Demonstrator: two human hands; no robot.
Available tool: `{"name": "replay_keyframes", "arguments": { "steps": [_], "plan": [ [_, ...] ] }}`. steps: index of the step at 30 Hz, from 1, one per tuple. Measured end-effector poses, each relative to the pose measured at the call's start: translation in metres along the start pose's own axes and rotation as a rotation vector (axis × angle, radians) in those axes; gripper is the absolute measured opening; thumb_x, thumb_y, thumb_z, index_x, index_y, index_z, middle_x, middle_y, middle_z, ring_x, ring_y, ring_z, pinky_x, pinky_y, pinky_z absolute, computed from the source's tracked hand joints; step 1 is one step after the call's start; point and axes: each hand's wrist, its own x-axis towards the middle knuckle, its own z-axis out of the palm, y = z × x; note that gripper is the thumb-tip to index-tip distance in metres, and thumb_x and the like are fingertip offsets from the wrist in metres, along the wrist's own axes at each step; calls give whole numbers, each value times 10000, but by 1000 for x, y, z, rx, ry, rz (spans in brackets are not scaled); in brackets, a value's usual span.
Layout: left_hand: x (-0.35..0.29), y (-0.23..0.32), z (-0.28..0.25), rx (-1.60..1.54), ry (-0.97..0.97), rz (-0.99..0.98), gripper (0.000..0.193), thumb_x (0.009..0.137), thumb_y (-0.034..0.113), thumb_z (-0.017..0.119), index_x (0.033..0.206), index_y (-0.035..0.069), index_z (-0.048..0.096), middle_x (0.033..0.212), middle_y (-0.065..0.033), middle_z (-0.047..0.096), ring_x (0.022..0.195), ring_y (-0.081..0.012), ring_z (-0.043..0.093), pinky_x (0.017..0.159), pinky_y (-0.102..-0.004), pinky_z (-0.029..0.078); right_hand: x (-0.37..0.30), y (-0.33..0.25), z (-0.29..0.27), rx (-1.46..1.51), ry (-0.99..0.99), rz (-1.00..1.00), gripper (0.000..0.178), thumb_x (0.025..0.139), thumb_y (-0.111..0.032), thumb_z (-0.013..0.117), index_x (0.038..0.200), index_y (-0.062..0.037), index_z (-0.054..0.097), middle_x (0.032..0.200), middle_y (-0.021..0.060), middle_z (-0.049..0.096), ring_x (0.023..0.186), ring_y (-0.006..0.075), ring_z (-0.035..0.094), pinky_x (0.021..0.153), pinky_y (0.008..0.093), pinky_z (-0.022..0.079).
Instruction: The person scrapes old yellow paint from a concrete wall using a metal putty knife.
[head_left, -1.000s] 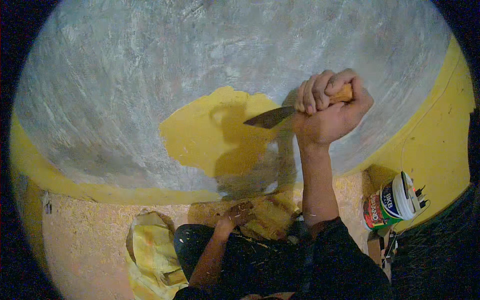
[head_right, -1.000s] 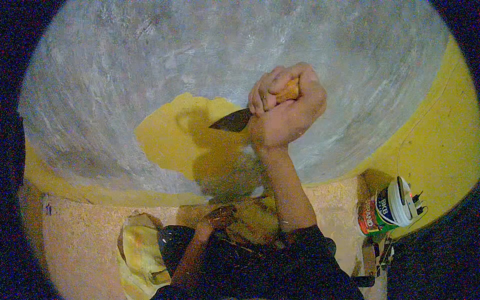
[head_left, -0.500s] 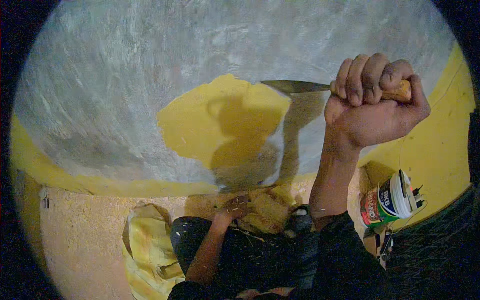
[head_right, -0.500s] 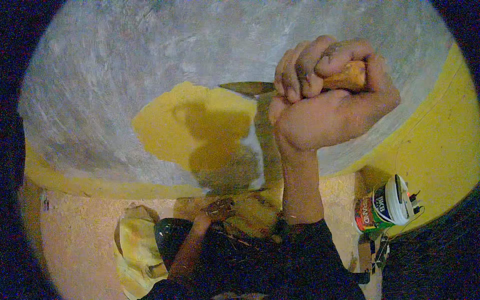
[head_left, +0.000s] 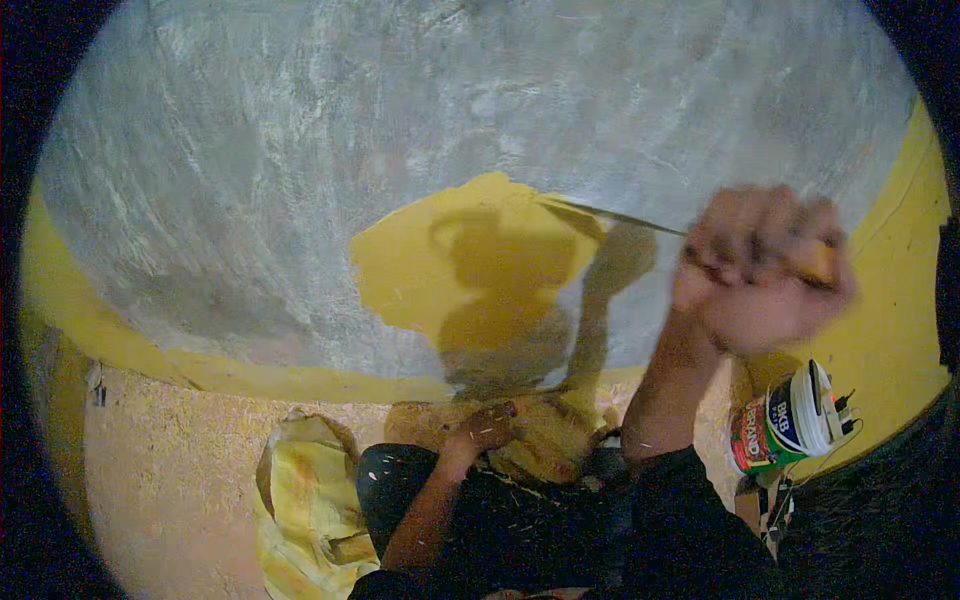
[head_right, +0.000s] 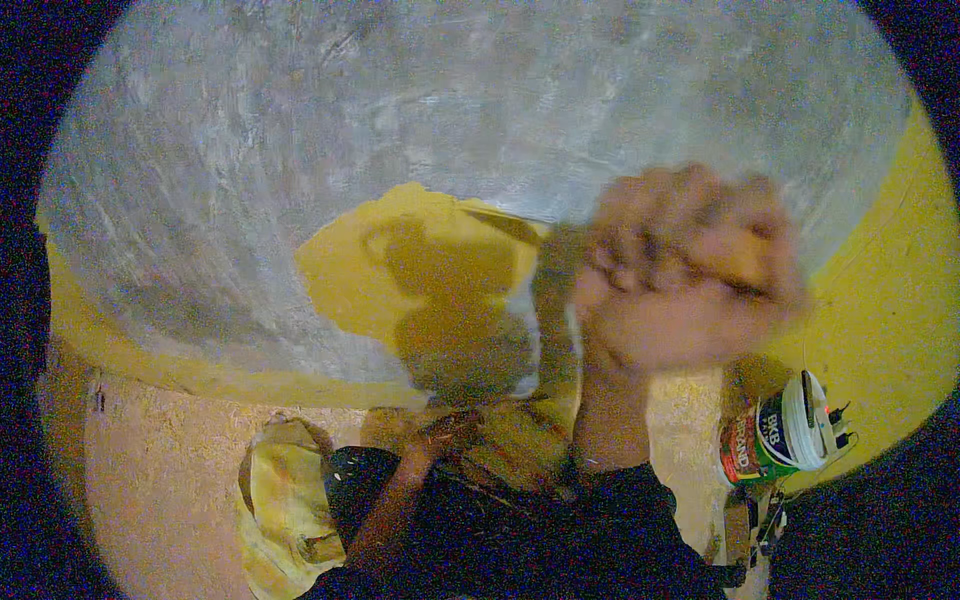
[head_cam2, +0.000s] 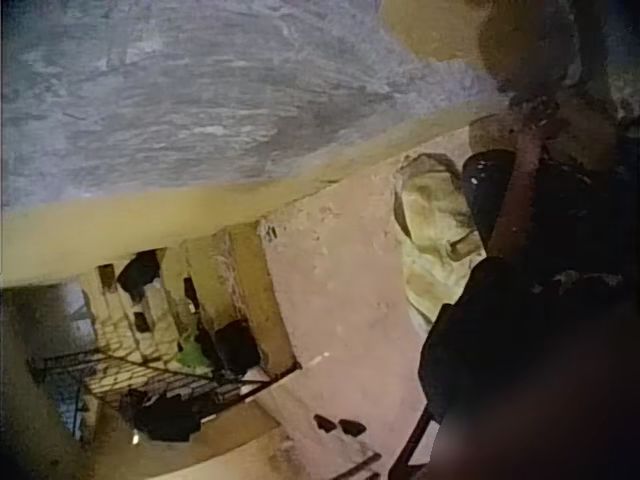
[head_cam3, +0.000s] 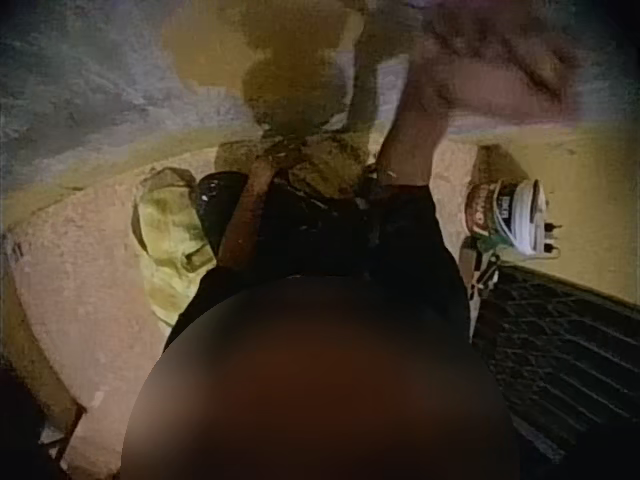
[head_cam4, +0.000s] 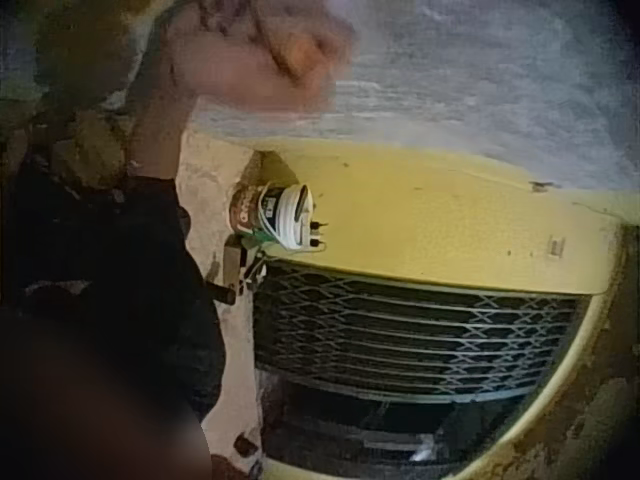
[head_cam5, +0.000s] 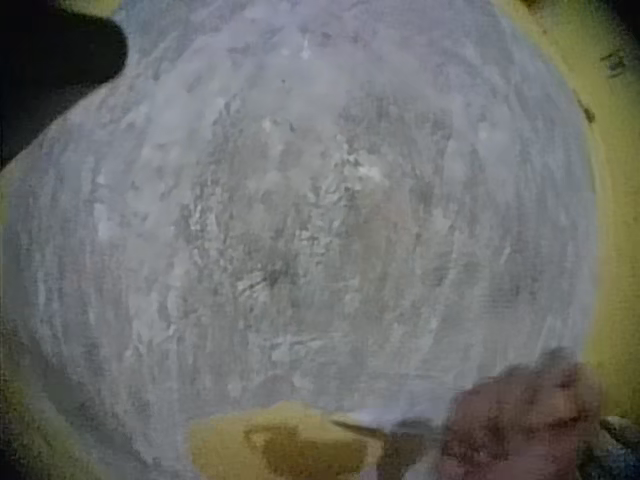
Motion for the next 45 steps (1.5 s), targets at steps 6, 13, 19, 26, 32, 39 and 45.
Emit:
{"name": "replay_keyframes", "arguments": {
  "steps": [6,13,19,26,32,39,45],
  "plan": [
    [30,23,-35,-1608,-13,-1150,344,837,151,459,1179,174,492,1264,-39,440,1159,-206,416,969,-314,359,-3,44,-12,-56,151,7,318,853,-320,328,622,-111,385,450,-9,294,333,82,240,278,210,207],
    [-27,-1,67,-223,-715,-649,423,867,307,419,1229,88,411,1237,-82,456,1114,-256,453,933,-333,390,0,-14,-2,-4,56,-38,276,792,-291,379,573,-125,357,441,-12,280,338,81,246,296,217,215],
    [50,30,-60,-1311,-112,-1149,451,860,328,422,1254,112,379,1254,-90,442,1083,-308,474,909,-370,413,-1,21,-29,-264,202,-47,290,774,-298,393,539,-135,342,435,-20,312,341,77,266,317,203,245],
    [52,24,-46,-1333,-27,-1169,386,846,308,454,1197,147,437,1205,-79,485,1063,-307,486,892,-389,419,4,-37,-18,-147,-101,-174,321,816,-319,334,576,-112,379,428,-14,291,333,92,249,321,208,253],
    [69,31,-67,-1142,-170,-1262,469,808,402,491,1172,108,464,1203,-94,486,1088,-292,468,916,-378,393,2,-11,-25,-278,-90,-218,355,839,-348,288,623,-95,413,443,15,304,324,116,250,297,248,242],
    [63,9,-22,-931,-276,-1294,571,770,497,528,1147,69,490,1202,-109,488,1112,-277,451,939,-367,367,5,-4,-16,-138,327,-171,342,838,-353,311,615,-106,390,432,7,305,310,105,234,277,246,217],
    [11,11,8,-387,-705,-826,493,825,426,480,1166,71,480,1218,-110,472,1115,-284,447,959,-372,347,5,-19,-30,-209,56,-148,334,812,-335,340,598,-96,433,432,-4,315,332,93,265,305,229,234]
  ]
}}
